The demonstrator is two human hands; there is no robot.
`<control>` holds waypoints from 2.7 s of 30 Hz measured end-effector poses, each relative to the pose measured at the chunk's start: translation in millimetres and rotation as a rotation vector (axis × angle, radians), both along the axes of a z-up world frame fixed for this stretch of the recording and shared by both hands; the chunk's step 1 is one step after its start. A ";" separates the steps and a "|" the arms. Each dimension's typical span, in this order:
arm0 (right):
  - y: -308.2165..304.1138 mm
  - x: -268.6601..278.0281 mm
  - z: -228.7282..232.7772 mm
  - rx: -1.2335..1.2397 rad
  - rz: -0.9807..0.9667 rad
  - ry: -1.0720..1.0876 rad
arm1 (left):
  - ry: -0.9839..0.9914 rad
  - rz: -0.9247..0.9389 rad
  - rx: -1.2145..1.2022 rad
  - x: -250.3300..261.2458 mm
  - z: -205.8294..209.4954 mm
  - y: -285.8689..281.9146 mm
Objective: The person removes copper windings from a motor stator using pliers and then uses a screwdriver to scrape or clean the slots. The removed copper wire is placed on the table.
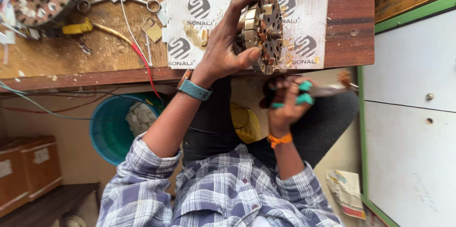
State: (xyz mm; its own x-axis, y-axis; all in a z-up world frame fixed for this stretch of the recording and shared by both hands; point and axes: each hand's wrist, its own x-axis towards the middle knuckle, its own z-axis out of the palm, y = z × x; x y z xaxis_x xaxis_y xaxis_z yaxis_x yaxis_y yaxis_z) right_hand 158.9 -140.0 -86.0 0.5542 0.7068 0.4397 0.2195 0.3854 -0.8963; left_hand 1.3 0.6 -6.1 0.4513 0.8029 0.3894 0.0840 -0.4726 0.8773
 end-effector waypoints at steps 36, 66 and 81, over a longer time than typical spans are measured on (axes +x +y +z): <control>173.9 152.9 263.8 -0.722 0.374 -1.504 | 0.033 0.076 0.009 -0.3 3.0 -1.6; -33.3 45.8 111.3 -0.718 0.569 0.375 | -0.006 0.059 0.117 -3.1 -5.2 -3.5; -15.6 46.9 78.7 -0.629 0.670 0.532 | 0.069 0.025 0.107 -5.3 0.4 -6.3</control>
State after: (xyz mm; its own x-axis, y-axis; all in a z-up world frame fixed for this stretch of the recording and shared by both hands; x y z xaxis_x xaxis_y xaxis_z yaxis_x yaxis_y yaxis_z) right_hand 205.9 -155.5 -7.3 -0.0196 0.9551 -0.2958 -0.3453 -0.2841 -0.8945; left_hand -3.9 -5.8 -5.7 0.4606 0.7698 0.4419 0.1550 -0.5599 0.8139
